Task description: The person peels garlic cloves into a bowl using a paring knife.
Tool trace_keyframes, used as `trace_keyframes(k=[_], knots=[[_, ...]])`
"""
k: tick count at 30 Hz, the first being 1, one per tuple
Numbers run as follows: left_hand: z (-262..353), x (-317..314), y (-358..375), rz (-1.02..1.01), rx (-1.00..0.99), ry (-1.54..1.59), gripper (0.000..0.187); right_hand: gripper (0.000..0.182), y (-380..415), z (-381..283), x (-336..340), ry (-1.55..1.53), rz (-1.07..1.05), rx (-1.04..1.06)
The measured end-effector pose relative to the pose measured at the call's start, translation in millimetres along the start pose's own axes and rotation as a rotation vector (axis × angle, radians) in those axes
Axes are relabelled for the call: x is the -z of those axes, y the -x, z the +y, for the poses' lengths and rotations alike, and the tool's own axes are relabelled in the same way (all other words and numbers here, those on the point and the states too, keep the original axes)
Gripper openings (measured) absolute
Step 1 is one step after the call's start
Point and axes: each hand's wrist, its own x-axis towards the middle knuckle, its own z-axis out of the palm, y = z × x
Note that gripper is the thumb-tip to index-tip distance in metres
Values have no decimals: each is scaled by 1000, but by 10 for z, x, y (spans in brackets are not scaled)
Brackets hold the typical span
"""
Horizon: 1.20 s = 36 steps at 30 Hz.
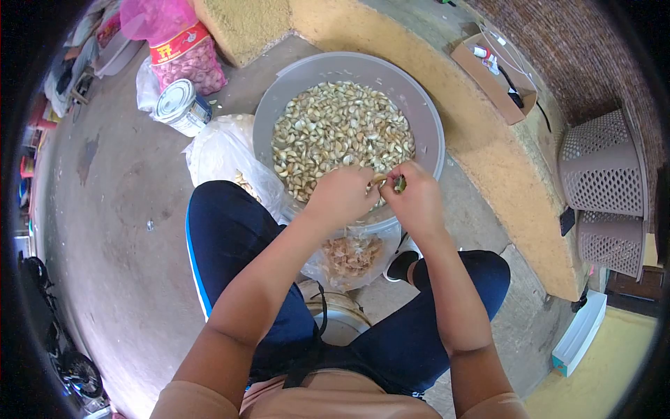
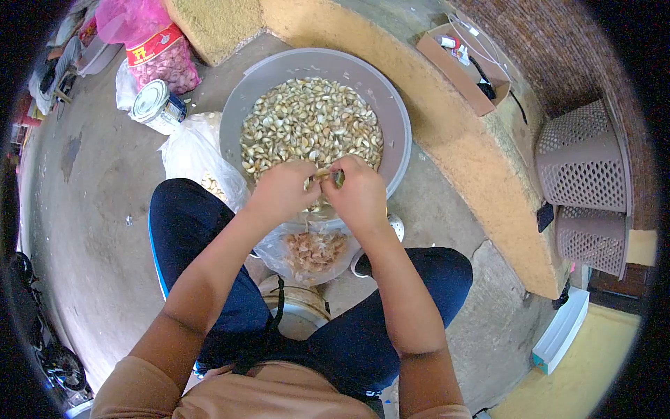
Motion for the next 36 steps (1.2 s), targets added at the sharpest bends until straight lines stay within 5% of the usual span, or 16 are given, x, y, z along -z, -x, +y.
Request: trace_keyframes(k=[14, 19, 25, 29, 36], knots=[[-153, 59, -12, -166, -215, 241, 20, 13, -36, 176, 67, -589, -307, -367], [-133, 95, -35, -364, -7, 640, 20, 8, -37, 192, 103, -1234, -429, -661], [-125, 143, -61, -533, 205, 1097, 25, 9, -10, 169, 166, -1594, -531, -779], [-141, 9, -97, -302, 373, 885, 27, 10, -26, 131, 162, -1140, -293, -671], [-67, 2, -86, -148, 256, 609, 31, 17, 25, 4, 144, -385, -89, -378]])
